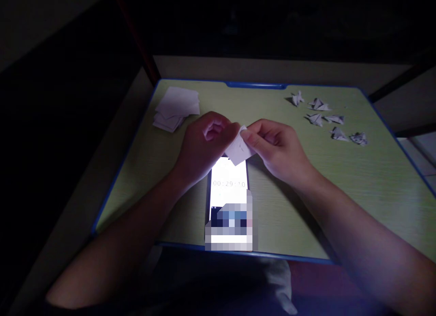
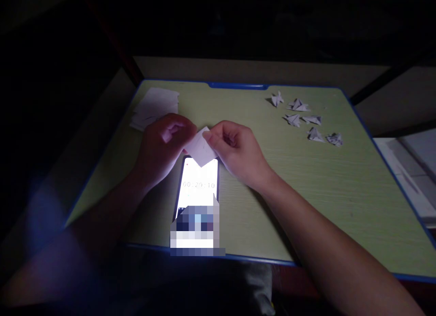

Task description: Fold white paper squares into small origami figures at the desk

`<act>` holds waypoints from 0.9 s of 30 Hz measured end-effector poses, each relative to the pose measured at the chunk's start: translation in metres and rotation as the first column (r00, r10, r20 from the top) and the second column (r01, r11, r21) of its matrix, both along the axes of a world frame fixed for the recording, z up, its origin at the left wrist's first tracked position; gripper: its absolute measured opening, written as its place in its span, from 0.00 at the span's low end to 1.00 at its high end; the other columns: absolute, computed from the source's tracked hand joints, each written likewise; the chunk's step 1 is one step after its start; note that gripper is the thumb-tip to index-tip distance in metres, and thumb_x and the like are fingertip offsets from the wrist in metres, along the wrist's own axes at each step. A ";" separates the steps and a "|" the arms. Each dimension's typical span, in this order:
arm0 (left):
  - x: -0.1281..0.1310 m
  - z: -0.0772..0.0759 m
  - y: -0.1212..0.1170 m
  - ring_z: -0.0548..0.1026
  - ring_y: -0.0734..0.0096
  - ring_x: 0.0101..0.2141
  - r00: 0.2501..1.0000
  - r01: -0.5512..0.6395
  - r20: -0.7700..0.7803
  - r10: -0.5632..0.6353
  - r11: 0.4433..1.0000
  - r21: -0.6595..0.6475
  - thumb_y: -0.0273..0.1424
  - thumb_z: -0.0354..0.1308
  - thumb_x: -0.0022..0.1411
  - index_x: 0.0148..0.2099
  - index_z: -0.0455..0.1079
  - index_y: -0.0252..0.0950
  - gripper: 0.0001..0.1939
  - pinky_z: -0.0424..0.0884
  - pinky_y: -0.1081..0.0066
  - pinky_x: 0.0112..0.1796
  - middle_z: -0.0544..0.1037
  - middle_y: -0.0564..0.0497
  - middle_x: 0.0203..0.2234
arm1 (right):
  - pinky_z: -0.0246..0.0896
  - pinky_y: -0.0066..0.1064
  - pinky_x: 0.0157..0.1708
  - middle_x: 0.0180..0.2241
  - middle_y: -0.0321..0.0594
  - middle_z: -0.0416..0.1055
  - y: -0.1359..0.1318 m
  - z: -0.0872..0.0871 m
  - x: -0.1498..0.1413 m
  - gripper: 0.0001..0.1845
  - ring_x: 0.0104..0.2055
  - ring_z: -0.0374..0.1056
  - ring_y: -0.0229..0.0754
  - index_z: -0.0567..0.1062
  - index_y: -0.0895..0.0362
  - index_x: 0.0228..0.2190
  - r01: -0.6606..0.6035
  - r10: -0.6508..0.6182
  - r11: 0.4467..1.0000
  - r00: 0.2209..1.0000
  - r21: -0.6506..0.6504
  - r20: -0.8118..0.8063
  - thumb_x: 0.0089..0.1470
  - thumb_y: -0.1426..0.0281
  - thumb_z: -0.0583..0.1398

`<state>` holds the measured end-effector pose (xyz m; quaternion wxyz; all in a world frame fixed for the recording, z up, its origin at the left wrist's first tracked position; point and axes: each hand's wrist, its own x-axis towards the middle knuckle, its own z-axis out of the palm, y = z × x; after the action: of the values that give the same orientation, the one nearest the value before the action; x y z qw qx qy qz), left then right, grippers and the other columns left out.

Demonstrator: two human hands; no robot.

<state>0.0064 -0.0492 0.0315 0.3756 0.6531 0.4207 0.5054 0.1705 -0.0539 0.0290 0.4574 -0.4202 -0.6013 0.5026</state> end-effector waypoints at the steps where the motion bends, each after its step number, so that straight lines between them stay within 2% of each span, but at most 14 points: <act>1: -0.001 0.001 0.001 0.75 0.78 0.27 1.000 -0.006 -0.007 0.006 1.000 0.018 0.30 0.59 0.60 0.30 0.68 0.34 0.07 0.71 0.77 0.29 0.77 0.54 0.25 | 0.53 0.28 0.20 0.20 0.33 0.67 -0.001 0.000 -0.001 0.21 0.22 0.60 0.33 0.72 0.56 0.23 -0.016 0.016 1.000 1.000 0.001 0.026 0.48 0.52 0.68; 4: -0.002 0.001 0.002 0.76 0.77 0.28 1.000 0.004 -0.025 -0.003 0.999 0.035 0.29 0.60 0.58 0.30 0.70 0.34 0.05 0.72 0.77 0.29 0.77 0.54 0.25 | 0.52 0.28 0.20 0.20 0.32 0.65 -0.005 0.000 -0.003 0.21 0.22 0.59 0.32 0.72 0.57 0.24 -0.042 0.041 0.999 0.996 0.020 0.076 0.48 0.52 0.68; 9: -0.001 0.000 0.001 0.74 0.78 0.26 1.000 0.020 0.020 -0.020 1.000 -0.018 0.28 0.60 0.55 0.28 0.72 0.33 0.05 0.71 0.78 0.28 0.77 0.55 0.22 | 0.52 0.29 0.21 0.21 0.33 0.66 -0.007 0.002 -0.004 0.21 0.23 0.60 0.33 0.72 0.58 0.25 -0.039 0.030 0.998 0.989 0.055 0.144 0.50 0.52 0.66; 19: -0.002 0.001 0.003 0.70 0.79 0.24 0.999 0.015 -0.042 -0.017 0.999 -0.035 0.27 0.57 0.55 0.26 0.71 0.33 0.06 0.66 0.78 0.27 0.75 0.55 0.21 | 0.52 0.30 0.21 0.21 0.33 0.66 -0.006 -0.001 -0.005 0.21 0.22 0.60 0.34 0.71 0.58 0.24 -0.052 0.055 0.998 0.992 -0.028 0.113 0.49 0.53 0.67; 23: -0.001 -0.001 0.004 0.71 0.79 0.24 1.000 0.005 0.009 -0.005 1.000 -0.018 0.28 0.58 0.54 0.27 0.71 0.33 0.05 0.66 0.78 0.26 0.75 0.55 0.21 | 0.51 0.30 0.21 0.20 0.33 0.65 -0.005 -0.002 -0.005 0.22 0.22 0.59 0.33 0.71 0.57 0.23 -0.052 0.055 0.998 0.993 -0.037 0.100 0.48 0.52 0.67; 27: -0.001 -0.004 0.005 0.72 0.77 0.25 0.996 -0.004 0.090 0.010 0.998 -0.059 0.32 0.60 0.52 0.28 0.73 0.33 0.06 0.68 0.77 0.27 0.77 0.54 0.22 | 0.49 0.29 0.20 0.19 0.31 0.62 -0.005 -0.002 -0.005 0.22 0.21 0.57 0.32 0.70 0.57 0.23 -0.036 0.039 0.999 0.997 -0.035 0.069 0.47 0.53 0.68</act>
<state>0.0056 -0.0447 0.0276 0.4115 0.6169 0.4203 0.5229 0.1654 -0.0587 0.0266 0.4195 -0.4338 -0.6160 0.5063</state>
